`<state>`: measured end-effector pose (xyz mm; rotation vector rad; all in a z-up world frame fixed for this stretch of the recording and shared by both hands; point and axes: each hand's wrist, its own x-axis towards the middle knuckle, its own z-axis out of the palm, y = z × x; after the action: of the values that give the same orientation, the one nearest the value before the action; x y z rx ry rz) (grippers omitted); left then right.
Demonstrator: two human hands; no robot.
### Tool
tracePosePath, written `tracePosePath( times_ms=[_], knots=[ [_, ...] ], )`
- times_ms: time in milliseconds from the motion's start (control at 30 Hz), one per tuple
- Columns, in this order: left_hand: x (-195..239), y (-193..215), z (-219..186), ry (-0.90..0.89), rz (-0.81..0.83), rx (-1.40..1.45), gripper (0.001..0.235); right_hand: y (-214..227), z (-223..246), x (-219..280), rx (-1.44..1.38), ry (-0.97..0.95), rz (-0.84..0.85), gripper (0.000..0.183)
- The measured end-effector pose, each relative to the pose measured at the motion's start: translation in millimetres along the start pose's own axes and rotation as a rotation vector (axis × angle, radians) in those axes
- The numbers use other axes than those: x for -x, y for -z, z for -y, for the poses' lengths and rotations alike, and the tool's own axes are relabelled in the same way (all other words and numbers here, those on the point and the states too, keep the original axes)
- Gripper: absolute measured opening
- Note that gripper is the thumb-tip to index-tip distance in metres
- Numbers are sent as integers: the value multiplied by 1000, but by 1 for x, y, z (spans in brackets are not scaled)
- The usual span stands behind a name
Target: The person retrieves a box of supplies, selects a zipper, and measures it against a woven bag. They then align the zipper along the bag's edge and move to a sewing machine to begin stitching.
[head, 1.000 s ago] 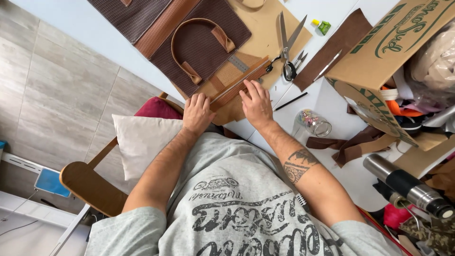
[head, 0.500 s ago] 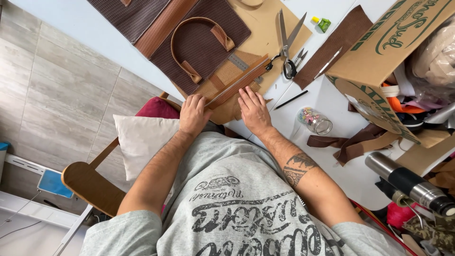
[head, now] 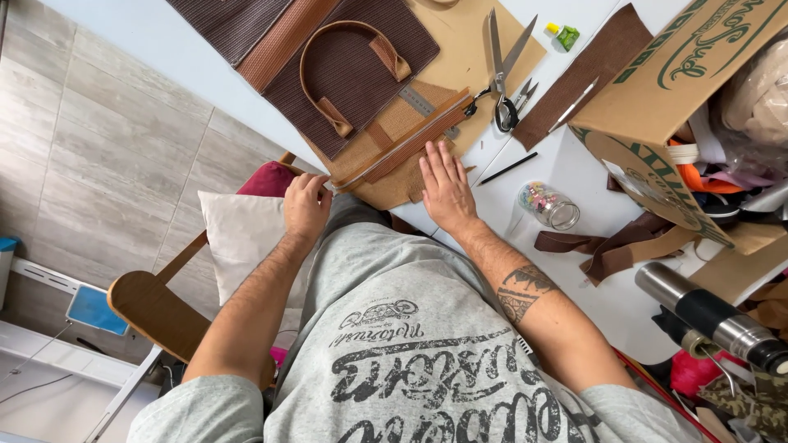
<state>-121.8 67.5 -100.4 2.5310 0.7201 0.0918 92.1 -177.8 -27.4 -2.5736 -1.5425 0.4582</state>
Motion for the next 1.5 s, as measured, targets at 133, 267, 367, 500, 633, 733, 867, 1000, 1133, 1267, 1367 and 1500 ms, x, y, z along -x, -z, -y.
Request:
tracePosePath(
  times_ms=[133,267,367,500,633,733,867,1000,1133,1267,1367,1500],
  knots=[
    [1,-10,-3,-15,35,29,43,4,6,-10,-47,-79,172,76],
    [-5,-12,-12,19,45,93,41,10,13,-14,-3,0,244,77],
    [-7,-10,-13,2,54,88,39,6,17,-14,25,8,243,77],
    [-7,-13,-9,3,69,86,39,1,17,-12,34,7,263,74],
    [-9,-6,-13,-16,82,44,39,2,19,-12,29,0,262,73],
    [-10,-9,-16,-49,72,-4,41,6,25,-13,35,11,266,69],
    [-15,-26,-19,-82,59,-34,45,15,32,-20,25,53,297,70],
    [-18,-39,-20,-110,55,-99,49,7,31,-24,59,74,291,77],
    [-22,-37,-18,-175,72,-135,58,-11,25,-20,45,113,263,76],
    [-24,-26,-24,-193,93,-117,57,-13,25,-17,6,120,231,69],
    [-23,-25,-25,-188,111,-122,58,-14,24,-15,7,133,187,68],
    [-21,-20,-13,-132,169,11,54,-15,19,-7,-64,53,155,66]
  ],
)
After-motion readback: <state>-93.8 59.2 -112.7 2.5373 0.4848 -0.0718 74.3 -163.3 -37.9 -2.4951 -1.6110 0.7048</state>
